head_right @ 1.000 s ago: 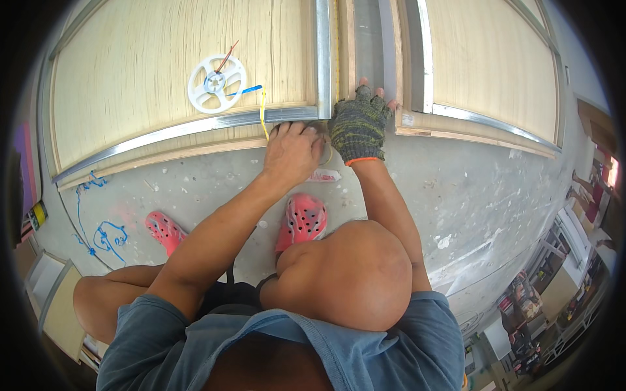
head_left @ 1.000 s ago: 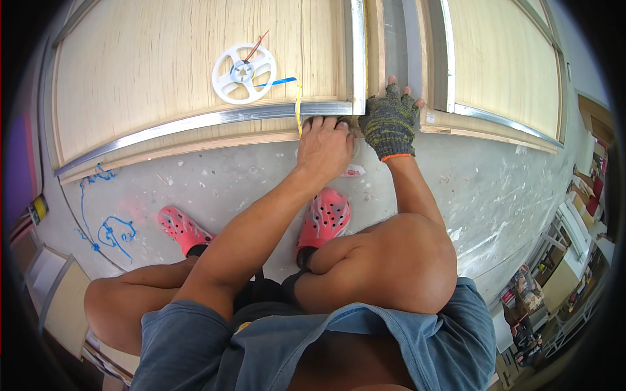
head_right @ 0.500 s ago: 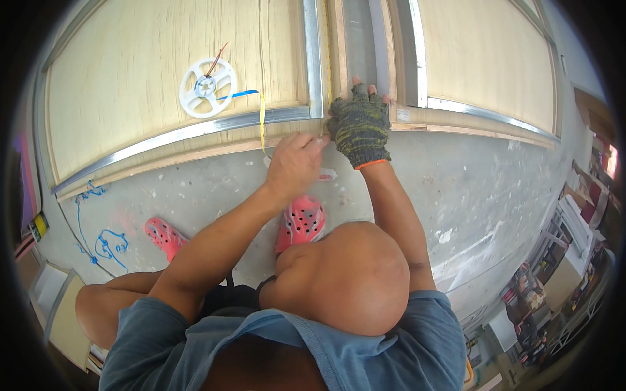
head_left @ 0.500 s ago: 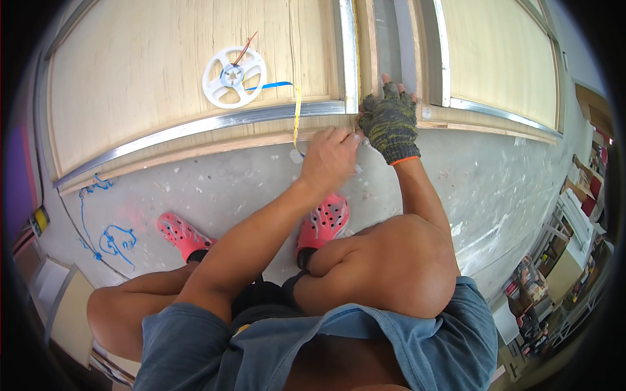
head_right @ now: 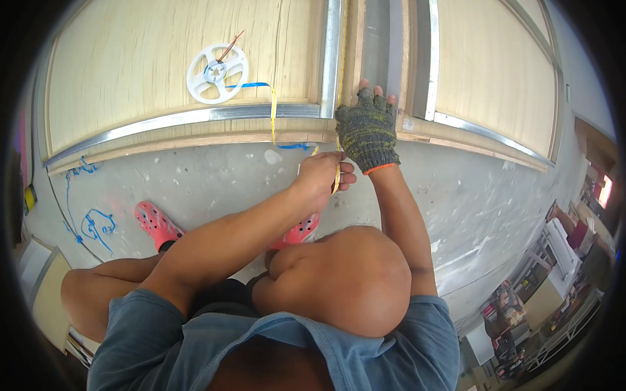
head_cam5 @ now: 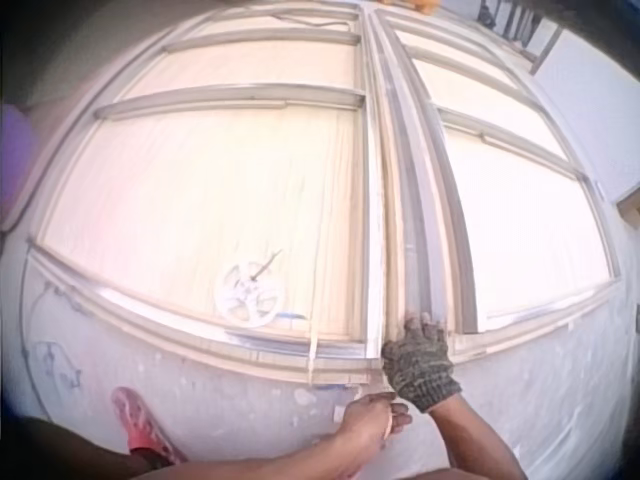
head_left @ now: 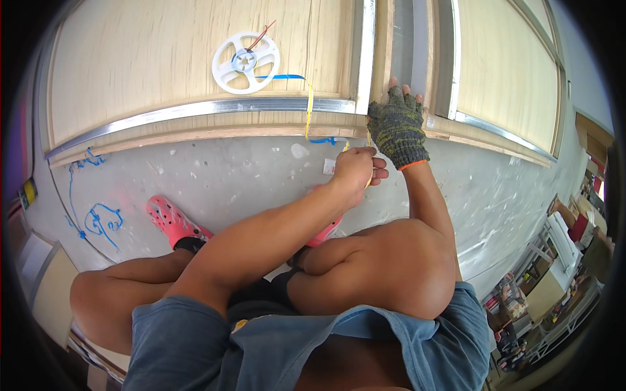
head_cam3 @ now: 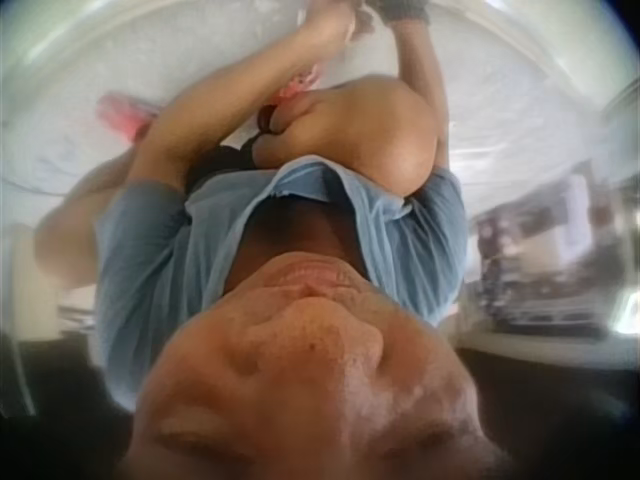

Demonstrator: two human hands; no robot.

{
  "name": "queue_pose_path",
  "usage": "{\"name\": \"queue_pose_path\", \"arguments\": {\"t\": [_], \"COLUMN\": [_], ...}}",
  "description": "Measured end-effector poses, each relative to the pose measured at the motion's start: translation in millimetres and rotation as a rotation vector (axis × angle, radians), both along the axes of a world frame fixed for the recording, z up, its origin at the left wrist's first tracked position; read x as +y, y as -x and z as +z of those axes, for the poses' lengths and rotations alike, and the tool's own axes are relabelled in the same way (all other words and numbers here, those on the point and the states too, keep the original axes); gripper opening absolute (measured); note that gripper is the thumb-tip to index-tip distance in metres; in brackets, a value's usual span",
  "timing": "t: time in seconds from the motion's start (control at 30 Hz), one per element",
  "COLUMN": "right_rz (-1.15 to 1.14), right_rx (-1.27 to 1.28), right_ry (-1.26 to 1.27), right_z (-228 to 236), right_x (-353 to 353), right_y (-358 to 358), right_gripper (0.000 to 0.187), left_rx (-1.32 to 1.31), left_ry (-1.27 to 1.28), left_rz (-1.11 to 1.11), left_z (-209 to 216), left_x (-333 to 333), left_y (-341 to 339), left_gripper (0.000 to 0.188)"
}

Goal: Measure and adhere an LED strip light into a metal channel on a wooden furniture panel.

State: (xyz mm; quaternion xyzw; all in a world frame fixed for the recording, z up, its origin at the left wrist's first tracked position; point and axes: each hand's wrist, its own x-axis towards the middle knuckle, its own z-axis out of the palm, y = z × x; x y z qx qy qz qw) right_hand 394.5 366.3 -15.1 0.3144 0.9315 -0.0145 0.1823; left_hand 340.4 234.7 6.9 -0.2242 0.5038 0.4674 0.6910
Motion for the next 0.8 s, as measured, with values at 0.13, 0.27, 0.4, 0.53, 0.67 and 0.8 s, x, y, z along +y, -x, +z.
{"name": "queue_pose_path", "arguments": {"t": [0.13, 0.27, 0.4, 0.53, 0.67, 0.8], "right_rz": [0.000, 0.014, 0.008, -0.079, -0.036, 0.025], "right_rx": [0.006, -0.010, -0.026, -0.078, 0.054, 0.014], "right_ry": [0.027, 0.011, -0.022, 0.103, -0.011, 0.004], "right_z": [0, -2, 0, 7, -7, 10], "right_x": [-1, -2, -8, -3, -6, -5], "right_y": [5, 5, 7, 7, -3, 6], "right_gripper": [0.024, 0.025, 0.026, 0.028, 0.024, 0.023], "left_rx": [-0.126, -0.111, -0.039, 0.029, 0.261, 1.045], "left_ry": [0.010, -0.004, -0.018, 0.012, 0.027, -0.162], "left_rz": [-0.061, -0.092, -0.084, -0.150, -0.303, -0.586], "left_z": [-7, -14, -10, -8, -5, -15], "left_x": [7, 13, 14, 16, 1, -11], "left_y": [3, 2, 1, 5, 5, 18], "left_gripper": [0.029, 0.029, 0.028, 0.027, 0.030, 0.024]}}
